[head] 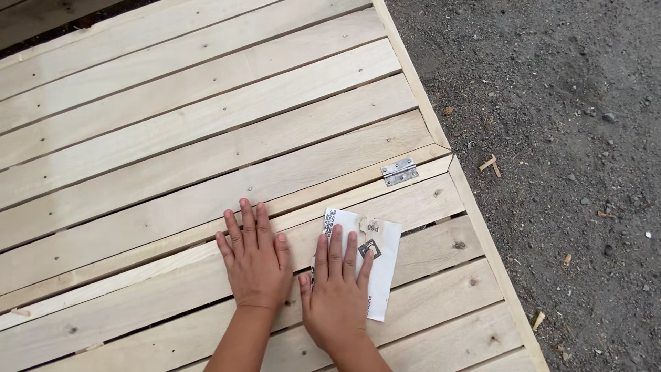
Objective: The person sands the slatted wooden surfaces of a hinged wooden panel using a sheet of P80 sandpaper held by hand. They rub the sandpaper back and forth across the planks, working from one section to another and continuing along the panel edges near the hinge.
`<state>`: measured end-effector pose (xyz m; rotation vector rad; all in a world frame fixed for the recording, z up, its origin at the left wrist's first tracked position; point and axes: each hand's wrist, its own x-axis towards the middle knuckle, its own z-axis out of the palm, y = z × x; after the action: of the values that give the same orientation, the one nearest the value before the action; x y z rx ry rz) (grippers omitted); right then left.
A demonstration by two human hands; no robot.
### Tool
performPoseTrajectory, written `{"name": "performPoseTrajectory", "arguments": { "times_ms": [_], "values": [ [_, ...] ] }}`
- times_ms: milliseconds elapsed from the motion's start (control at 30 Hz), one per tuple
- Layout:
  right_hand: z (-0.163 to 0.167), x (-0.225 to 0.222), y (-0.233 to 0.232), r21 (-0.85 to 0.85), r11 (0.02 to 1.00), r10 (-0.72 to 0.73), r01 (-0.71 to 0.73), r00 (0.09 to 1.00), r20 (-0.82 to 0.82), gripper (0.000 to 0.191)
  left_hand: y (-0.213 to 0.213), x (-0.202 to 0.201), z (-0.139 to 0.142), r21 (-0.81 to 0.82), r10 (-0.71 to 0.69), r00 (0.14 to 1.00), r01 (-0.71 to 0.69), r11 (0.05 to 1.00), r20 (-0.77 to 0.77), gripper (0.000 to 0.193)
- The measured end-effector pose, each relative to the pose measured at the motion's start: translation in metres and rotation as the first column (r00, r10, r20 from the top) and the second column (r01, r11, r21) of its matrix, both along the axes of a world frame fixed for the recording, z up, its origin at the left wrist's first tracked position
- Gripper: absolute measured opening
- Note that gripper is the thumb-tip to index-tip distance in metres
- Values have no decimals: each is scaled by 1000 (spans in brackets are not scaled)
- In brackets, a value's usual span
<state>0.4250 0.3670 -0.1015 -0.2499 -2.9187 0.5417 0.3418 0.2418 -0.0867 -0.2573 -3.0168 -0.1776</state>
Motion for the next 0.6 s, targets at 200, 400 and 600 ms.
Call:
{"name": "performPoseTrajectory", "arguments": {
  "times_ms": [200, 400, 600],
  "values": [
    [-15, -26, 62, 108, 972, -217, 208, 972, 87, 72, -9, -24, -11, -13, 72, 992, -71, 997, 106, 67],
    [0, -59, 114, -40, 828, -556, 560, 827, 79, 75, -4, -23, -11, -119, 88, 992, -77, 990, 88, 70],
    [3, -23, -46, 107, 961, -256, 255, 967, 0, 68, -5, -43, -7, -137, -225, 973, 229, 964, 46, 70]
  ]
}}
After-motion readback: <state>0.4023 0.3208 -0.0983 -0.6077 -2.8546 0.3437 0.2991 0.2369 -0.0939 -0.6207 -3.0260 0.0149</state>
